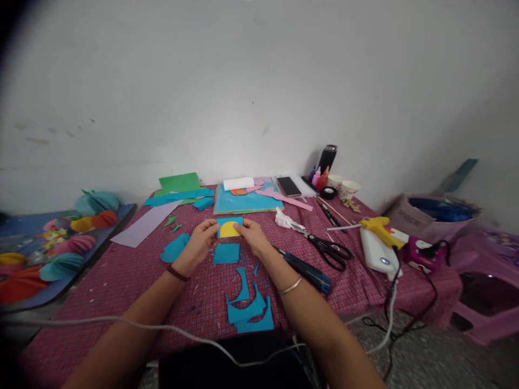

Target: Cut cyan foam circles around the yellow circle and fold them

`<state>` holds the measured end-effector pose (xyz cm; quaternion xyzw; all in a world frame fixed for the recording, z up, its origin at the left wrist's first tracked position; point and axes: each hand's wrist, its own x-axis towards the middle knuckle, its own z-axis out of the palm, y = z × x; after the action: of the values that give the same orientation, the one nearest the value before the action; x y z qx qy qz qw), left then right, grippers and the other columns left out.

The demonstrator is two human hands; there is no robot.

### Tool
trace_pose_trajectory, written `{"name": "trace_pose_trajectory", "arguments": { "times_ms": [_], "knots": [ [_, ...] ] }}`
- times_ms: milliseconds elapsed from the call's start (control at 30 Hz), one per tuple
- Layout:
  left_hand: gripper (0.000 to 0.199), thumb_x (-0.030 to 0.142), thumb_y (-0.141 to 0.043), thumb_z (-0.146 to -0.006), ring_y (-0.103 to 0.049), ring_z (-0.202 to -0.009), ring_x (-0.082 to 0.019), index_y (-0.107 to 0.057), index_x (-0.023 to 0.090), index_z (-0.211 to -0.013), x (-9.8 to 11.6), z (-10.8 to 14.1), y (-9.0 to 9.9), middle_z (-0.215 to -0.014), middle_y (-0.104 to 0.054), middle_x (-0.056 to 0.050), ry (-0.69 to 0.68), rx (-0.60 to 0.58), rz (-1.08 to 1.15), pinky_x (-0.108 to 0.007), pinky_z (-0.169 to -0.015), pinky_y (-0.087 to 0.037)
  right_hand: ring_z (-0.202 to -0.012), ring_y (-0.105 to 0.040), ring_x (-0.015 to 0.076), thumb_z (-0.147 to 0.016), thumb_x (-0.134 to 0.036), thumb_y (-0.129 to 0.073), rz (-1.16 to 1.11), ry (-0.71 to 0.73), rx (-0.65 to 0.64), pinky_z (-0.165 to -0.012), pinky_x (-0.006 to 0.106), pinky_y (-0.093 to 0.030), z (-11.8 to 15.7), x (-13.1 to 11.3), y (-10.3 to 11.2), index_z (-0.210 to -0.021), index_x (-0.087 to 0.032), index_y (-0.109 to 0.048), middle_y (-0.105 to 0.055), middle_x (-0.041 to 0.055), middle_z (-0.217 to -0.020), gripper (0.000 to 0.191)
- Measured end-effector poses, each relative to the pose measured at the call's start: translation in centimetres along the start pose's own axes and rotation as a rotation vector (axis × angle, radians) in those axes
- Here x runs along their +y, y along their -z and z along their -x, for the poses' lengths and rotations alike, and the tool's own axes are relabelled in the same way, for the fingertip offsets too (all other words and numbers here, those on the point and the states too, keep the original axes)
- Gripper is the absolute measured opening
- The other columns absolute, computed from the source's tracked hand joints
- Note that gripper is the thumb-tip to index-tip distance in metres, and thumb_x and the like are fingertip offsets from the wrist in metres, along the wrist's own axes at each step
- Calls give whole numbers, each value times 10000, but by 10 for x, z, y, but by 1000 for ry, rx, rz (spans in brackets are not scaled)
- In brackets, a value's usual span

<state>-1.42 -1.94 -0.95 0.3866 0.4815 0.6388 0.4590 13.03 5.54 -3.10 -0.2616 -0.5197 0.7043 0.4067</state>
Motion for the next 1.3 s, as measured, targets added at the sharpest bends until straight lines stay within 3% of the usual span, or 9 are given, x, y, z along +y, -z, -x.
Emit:
{"name": "trace_pose_trajectory", "arguments": {
  "times_ms": [133,233,433,600,833,1033,1300],
  "knots": [
    [279,202,-678,-631,-461,-498,-65,-463,197,-808,0,-2,-1,-627,-499,75,-170,99,-53,-188,-486,-353,-623,-567,141,-628,-396,-749,5,36,24,-617,263,-430,-1,2,0,-749,-161,-676,-677,-2,-686,274],
    [207,185,-647,-637,-465,-534,-72,-465,189,-734,1,-2,-2,-618,-496,66,-218,93,-81,-193,-524,-361,-615,-570,147,-628,-400,-749,1,40,21,-610,269,-435,-1,3,0,-741,-164,-678,-677,1,-676,271],
    [115,244,-626,-696,-444,-528,-70,-536,175,-714,2,1,-2,-623,-502,55,-196,49,-120,-200,-525,-360,-608,-579,149,-630,-411,-742,-16,41,22,-629,283,-450,0,3,-1,-756,-171,-684,-686,7,-687,277],
    [186,322,-614,-736,-479,-503,-95,-520,174,-672,-1,2,-1,-557,-515,43,-133,-15,-240,-220,-499,-372,-574,-547,133,-616,-406,-738,-3,42,46,-594,265,-426,0,2,-1,-715,-164,-663,-663,-2,-651,272],
    [188,268,-643,-681,-460,-466,-93,-513,171,-588,-5,0,-1,-497,-516,33,-121,38,-335,-215,-469,-350,-565,-516,124,-639,-390,-706,38,43,63,-559,244,-389,1,2,-3,-706,-158,-639,-619,-13,-624,250],
    [181,268,-640,-682,-458,-459,-94,-518,171,-590,-8,-3,3,-490,-519,33,-119,41,-332,-215,-467,-346,-526,-418,106,-725,-448,-600,82,80,124,-509,226,-316,-2,5,0,-607,-183,-527,-501,-50,-539,299],
    [192,264,-632,-682,-448,-466,-91,-497,177,-576,-11,-4,4,-489,-504,40,-132,64,-295,-213,-481,-336,-542,-428,115,-740,-448,-567,144,79,109,-536,237,-341,-1,3,1,-635,-186,-515,-498,-42,-568,287]
  ]
}}
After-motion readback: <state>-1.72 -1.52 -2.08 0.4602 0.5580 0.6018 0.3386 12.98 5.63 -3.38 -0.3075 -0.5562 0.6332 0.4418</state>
